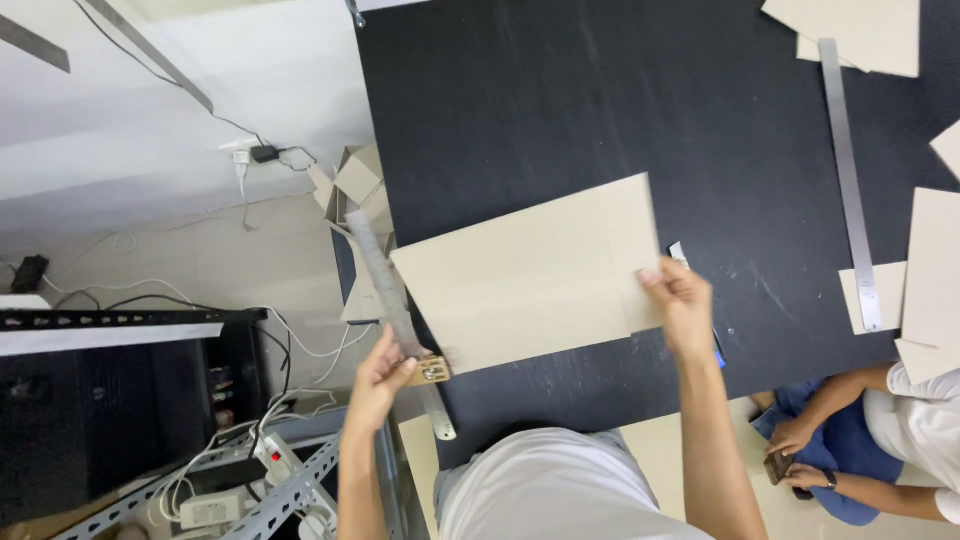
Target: Measuring and cutting pieces of cardboard using a ruler and a utility knife on a workbench.
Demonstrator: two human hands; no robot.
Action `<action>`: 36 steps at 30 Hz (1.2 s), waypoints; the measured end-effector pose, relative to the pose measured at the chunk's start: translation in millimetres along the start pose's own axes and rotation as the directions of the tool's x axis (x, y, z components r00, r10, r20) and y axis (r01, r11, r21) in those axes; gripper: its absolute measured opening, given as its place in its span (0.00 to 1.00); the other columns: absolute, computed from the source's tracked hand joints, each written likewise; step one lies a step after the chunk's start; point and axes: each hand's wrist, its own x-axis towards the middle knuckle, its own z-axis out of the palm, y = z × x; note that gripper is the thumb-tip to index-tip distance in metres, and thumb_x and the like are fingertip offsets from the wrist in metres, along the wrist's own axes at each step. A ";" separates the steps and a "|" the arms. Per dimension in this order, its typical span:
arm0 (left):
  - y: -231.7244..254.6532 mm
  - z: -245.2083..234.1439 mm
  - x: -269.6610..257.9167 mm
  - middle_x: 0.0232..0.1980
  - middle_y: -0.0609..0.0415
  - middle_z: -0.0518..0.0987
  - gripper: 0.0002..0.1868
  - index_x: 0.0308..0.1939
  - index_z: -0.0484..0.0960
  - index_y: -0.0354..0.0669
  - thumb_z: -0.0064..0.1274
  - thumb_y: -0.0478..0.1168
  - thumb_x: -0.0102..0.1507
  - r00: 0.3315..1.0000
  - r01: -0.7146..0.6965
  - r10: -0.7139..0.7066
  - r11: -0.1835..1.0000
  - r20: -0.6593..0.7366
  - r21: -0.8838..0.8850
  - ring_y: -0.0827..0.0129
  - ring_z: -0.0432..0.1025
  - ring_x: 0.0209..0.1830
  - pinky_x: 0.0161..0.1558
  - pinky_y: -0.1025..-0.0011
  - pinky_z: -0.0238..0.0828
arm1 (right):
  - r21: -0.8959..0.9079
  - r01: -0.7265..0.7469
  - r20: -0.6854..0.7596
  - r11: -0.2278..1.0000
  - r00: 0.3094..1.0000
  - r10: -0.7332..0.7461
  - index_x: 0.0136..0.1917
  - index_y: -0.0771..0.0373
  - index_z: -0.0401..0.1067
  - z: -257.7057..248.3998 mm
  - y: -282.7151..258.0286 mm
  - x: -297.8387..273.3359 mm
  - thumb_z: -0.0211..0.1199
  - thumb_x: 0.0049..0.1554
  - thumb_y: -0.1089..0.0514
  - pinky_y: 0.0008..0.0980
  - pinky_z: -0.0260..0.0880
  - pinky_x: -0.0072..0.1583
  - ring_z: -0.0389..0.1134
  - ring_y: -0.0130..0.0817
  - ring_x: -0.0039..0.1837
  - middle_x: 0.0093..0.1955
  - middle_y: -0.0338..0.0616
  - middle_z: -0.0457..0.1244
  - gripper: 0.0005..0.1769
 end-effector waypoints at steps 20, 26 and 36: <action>65.9 -36.7 33.3 0.45 0.55 0.81 0.25 0.55 0.84 0.45 0.66 0.31 0.53 0.980 0.075 -0.113 0.972 0.163 0.221 0.72 0.71 0.41 0.41 0.73 0.74 | -0.506 0.167 -0.115 0.846 0.959 -0.257 0.71 0.59 0.63 95.5 5.3 248.4 0.56 0.65 0.34 0.50 0.55 0.69 0.59 0.53 0.65 0.58 0.55 0.55 0.33; 80.5 -34.9 54.1 0.47 0.38 0.81 0.22 0.53 0.87 0.39 0.64 0.28 0.53 0.971 0.073 -0.129 0.961 0.201 0.265 0.52 0.72 0.49 0.52 0.59 0.69 | -0.792 -0.099 -0.012 0.603 0.989 0.148 0.77 0.66 0.54 89.0 -27.0 54.2 0.67 0.54 0.30 0.68 0.52 0.66 0.51 0.69 0.73 0.70 0.72 0.51 0.53; 46.2 -53.9 152.1 0.51 0.37 0.78 0.38 0.59 0.70 0.36 0.73 0.37 0.49 0.976 -0.067 -0.022 0.919 0.218 0.390 0.47 0.70 0.56 0.56 0.51 0.67 | -0.649 0.111 0.106 0.752 0.993 -0.055 0.76 0.65 0.56 169.8 13.8 -0.1 0.79 0.46 0.46 0.52 0.51 0.63 0.50 0.54 0.64 0.61 0.51 0.48 0.53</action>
